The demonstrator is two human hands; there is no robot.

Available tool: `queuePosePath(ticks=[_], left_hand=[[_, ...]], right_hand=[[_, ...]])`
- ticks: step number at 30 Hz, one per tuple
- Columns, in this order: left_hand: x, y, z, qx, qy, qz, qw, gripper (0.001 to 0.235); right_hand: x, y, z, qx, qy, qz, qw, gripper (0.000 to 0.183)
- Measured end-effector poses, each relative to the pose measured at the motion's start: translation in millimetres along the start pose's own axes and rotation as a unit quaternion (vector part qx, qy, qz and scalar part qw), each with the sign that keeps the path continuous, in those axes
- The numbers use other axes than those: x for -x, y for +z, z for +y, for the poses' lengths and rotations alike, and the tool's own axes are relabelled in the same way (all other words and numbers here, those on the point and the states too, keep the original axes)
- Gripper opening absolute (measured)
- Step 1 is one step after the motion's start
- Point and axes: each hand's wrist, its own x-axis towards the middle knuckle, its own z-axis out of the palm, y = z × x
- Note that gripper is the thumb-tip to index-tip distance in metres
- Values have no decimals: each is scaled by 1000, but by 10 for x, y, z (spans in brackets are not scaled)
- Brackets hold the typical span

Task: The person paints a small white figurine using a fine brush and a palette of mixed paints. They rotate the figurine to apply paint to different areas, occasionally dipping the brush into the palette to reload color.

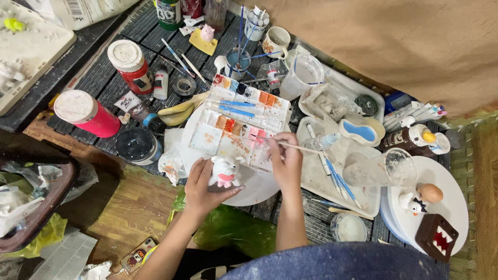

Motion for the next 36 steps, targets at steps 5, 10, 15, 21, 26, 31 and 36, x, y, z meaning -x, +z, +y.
queuePosePath(ticks=[5, 10, 15, 21, 26, 31, 36], left_hand=[[23, -22, 7, -5, 1, -9, 1000, 91], [34, -13, 6, -8, 15, -13, 1000, 91], [18, -21, 22, -13, 3, -19, 1000, 90], [-12, -40, 48, -8, 3, -23, 1000, 88], [-44, -55, 71, 0, 12, -18, 1000, 87], [-26, -54, 53, -5, 7, -24, 1000, 88], [17, -35, 1, -2, 7, -29, 1000, 89]], right_hand=[[-176, 130, -156, 116, -22, -27, 993, 8], [-233, 153, -110, 118, -69, -34, 990, 8], [-409, 173, -44, 128, -54, 4, 990, 11], [-928, 289, -45, 209, -120, 23, 970, 12], [-1163, 494, -5, 299, -109, -22, 948, 15], [-1227, 532, 15, 341, -95, -37, 935, 13], [-1197, 533, -62, 321, -126, -39, 938, 12]])
